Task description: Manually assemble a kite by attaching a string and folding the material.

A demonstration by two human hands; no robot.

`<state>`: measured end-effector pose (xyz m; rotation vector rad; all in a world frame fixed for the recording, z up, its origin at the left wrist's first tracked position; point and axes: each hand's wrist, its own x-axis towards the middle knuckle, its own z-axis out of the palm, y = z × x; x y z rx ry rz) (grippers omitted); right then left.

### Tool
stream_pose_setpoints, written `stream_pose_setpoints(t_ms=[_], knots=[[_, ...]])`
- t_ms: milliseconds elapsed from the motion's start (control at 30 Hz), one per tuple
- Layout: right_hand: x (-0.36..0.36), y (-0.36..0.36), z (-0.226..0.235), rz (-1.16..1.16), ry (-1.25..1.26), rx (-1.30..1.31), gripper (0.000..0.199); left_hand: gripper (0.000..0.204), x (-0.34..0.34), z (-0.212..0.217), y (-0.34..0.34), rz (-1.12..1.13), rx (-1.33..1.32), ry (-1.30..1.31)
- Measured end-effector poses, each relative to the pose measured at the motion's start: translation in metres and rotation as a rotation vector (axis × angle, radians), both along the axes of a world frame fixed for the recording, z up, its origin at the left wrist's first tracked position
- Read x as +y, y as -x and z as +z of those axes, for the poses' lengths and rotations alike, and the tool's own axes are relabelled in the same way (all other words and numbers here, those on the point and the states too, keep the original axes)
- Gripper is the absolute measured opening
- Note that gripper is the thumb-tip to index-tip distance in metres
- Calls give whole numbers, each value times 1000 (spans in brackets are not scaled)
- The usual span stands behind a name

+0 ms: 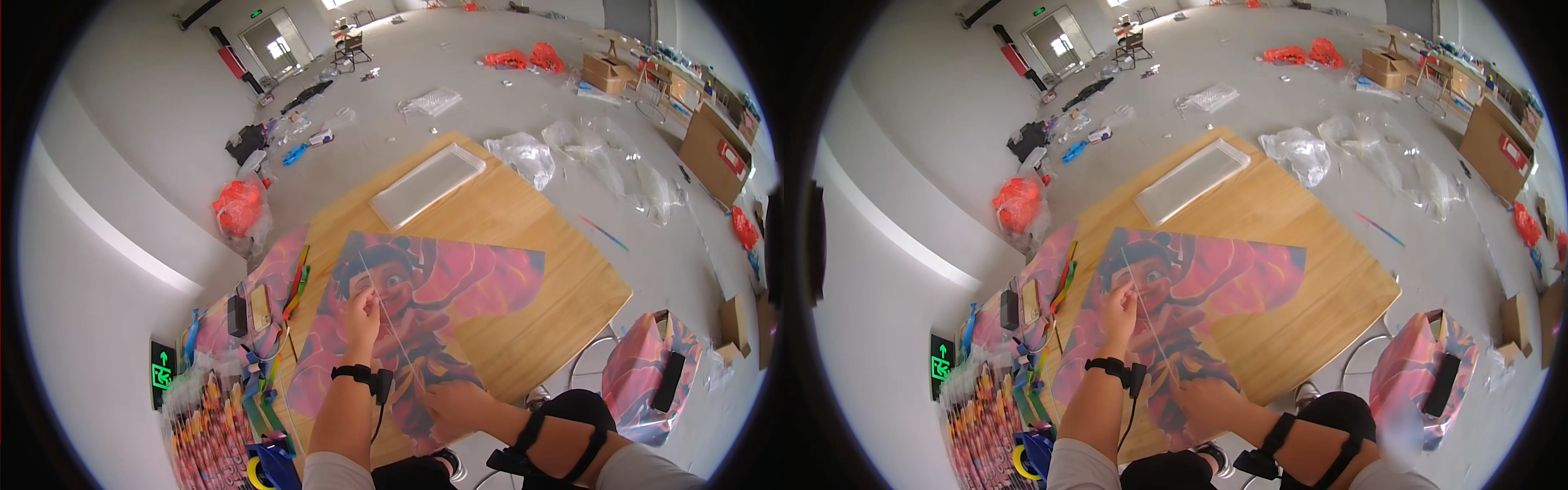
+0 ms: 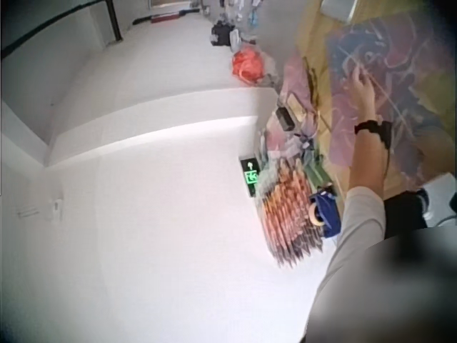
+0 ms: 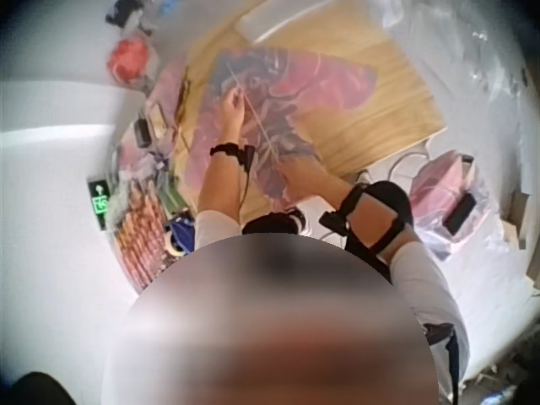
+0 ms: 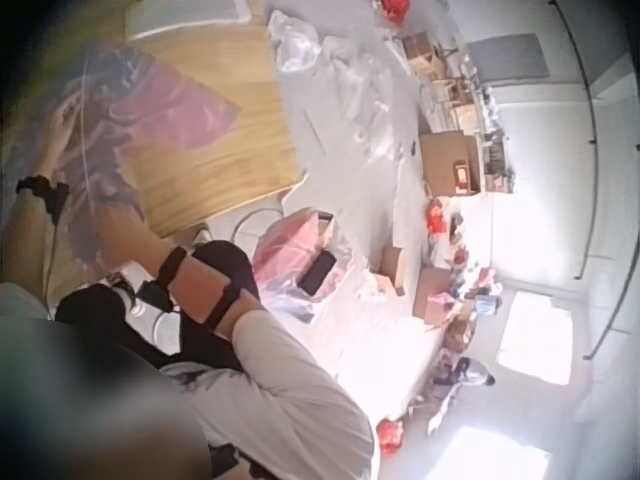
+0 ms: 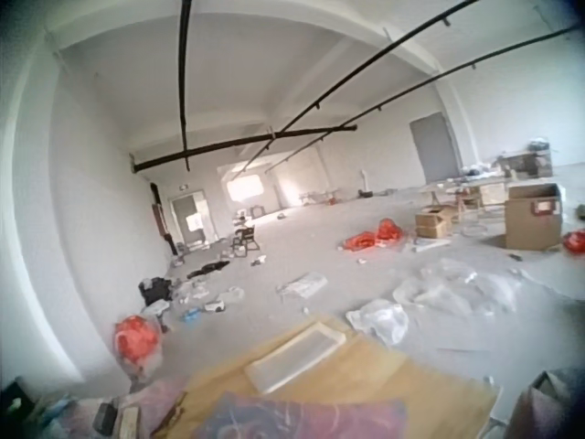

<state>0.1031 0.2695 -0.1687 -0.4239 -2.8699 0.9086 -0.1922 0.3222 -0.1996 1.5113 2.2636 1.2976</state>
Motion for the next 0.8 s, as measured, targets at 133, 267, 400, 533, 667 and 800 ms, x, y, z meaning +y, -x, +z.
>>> stream_pose_setpoints(t_ms=[133,267,400,533,667,800], knots=[[18,10,-4,-176,106,228,27,41,1,-9,11,12,236,-46],[30,18,0,-354,9,354,37,46,0,-9,4,35,294,24],[27,26,0,-377,-36,348,39,45,-3,-5,6,25,470,122],[30,31,0,-415,-42,351,35,45,-1,2,-2,30,533,224],[31,34,0,-446,-67,385,35,46,1,1,-2,28,537,229],[31,31,0,-439,-58,378,37,48,0,1,-4,26,577,259]])
